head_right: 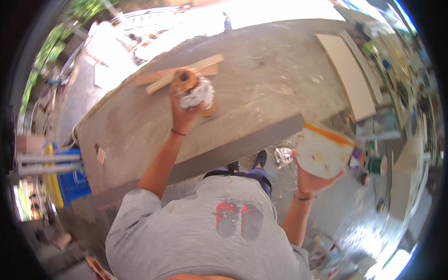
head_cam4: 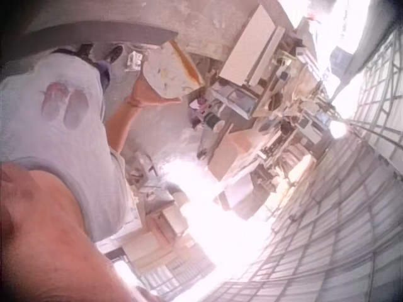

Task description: The person applies a liquid adhesive to a thin wooden strip by hand using a plastic spreader on a workbench.

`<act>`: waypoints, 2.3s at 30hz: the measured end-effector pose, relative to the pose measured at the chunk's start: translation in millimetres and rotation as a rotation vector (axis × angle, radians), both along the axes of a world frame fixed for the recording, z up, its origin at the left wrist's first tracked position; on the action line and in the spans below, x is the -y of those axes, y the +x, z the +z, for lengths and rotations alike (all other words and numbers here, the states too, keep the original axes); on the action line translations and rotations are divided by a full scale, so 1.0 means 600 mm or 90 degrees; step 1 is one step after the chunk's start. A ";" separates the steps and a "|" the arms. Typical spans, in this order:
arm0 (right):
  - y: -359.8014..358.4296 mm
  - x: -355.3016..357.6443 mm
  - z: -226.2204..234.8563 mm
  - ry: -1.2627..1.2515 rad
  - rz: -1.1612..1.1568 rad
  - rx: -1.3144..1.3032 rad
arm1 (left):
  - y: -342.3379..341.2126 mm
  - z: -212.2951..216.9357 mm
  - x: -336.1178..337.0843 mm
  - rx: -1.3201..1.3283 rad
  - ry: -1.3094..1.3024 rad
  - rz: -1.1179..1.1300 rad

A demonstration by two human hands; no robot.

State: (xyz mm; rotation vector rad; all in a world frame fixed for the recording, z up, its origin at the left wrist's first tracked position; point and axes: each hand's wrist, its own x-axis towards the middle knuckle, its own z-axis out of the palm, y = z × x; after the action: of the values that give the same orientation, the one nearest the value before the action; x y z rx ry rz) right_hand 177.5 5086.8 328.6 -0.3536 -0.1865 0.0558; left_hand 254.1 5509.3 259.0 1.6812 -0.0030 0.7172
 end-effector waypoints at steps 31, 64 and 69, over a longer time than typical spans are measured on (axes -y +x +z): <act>0.019 0.009 -0.050 0.022 0.072 -0.016 | -0.365 -0.152 0.065 -0.289 0.635 -0.090; 0.015 -0.054 -0.157 -1.351 -0.142 0.283 | -0.154 -0.170 0.227 -0.158 0.603 -0.316; 0.039 -0.050 -0.227 -1.500 -0.212 0.333 | -0.152 -0.163 0.231 -0.153 0.618 -0.304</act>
State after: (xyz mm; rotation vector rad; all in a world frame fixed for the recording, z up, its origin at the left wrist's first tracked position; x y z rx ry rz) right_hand 200.9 5116.8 192.2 -2.7571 -0.5180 -0.1923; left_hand 163.0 5370.9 160.9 2.5439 -0.6511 0.1149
